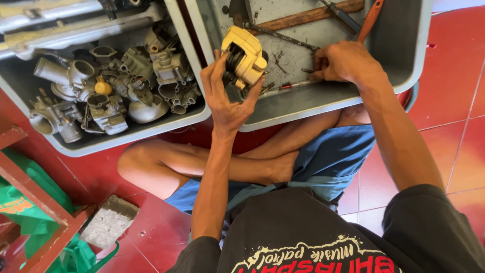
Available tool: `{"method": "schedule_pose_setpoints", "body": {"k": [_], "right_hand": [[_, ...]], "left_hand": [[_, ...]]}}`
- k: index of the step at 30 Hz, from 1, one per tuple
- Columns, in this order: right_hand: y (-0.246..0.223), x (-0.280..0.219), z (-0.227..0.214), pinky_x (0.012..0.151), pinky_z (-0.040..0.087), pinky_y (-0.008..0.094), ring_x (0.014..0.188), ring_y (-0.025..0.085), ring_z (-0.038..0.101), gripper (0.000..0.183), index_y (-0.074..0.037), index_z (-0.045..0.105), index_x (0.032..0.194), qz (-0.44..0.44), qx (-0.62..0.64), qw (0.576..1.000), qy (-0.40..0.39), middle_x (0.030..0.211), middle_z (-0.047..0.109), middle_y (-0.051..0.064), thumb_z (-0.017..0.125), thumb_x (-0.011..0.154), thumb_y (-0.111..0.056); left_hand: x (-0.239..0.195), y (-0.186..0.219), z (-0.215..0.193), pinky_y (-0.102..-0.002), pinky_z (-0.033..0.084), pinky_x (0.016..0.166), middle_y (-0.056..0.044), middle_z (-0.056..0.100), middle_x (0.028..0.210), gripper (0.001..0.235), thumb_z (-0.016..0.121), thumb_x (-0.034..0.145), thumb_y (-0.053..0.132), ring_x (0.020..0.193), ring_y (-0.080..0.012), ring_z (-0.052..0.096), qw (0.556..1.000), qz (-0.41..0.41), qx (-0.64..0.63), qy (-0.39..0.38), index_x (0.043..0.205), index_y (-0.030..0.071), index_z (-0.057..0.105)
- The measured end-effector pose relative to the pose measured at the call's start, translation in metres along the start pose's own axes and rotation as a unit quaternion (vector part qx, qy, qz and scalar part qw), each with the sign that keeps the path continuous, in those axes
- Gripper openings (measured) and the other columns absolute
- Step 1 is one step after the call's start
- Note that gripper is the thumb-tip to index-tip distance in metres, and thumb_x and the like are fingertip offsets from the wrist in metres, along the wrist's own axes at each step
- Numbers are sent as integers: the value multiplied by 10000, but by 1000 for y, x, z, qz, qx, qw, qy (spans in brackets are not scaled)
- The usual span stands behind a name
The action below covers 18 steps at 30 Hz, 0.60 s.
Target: Cleaning and disassembling motorcycle carburetor components using a small tool.
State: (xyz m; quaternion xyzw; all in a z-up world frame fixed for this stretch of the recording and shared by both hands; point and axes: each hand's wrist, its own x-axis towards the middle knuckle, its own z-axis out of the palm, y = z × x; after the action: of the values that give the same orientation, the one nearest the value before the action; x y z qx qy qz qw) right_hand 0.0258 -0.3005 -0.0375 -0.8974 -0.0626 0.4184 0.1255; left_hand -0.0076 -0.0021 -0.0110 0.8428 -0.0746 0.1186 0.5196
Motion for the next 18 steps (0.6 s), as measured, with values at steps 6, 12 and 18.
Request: {"method": "schedule_pose_setpoints", "body": {"k": [6,12,18], "right_hand": [[-4,-2,-2,773,524,415,794,293,689,210,-141,782,930,-19,-2,1000,-23,807,755,26,800,848,-334],[-12,-6,-10,837,534,427,872,303,686,201,-159,829,968,-36,11,999,-28,921,773,25,756,840,-295],[-14,-9,-10,731,533,400,696,293,672,302,-116,823,965,-39,54,998,-20,812,774,54,741,913,-402]], "left_hand": [[0,6,-4,-371,553,1070,-74,532,1321,805,948,823,174,1170,-234,580,999,-30,11,3,1460,95,461],[0,0,-2,-316,601,968,-47,521,1287,810,944,845,253,1122,-185,590,999,-48,9,23,1480,138,453],[0,0,-4,-332,594,973,-55,482,1278,774,908,869,254,1122,-195,585,998,-62,-16,27,1475,137,441]]}}
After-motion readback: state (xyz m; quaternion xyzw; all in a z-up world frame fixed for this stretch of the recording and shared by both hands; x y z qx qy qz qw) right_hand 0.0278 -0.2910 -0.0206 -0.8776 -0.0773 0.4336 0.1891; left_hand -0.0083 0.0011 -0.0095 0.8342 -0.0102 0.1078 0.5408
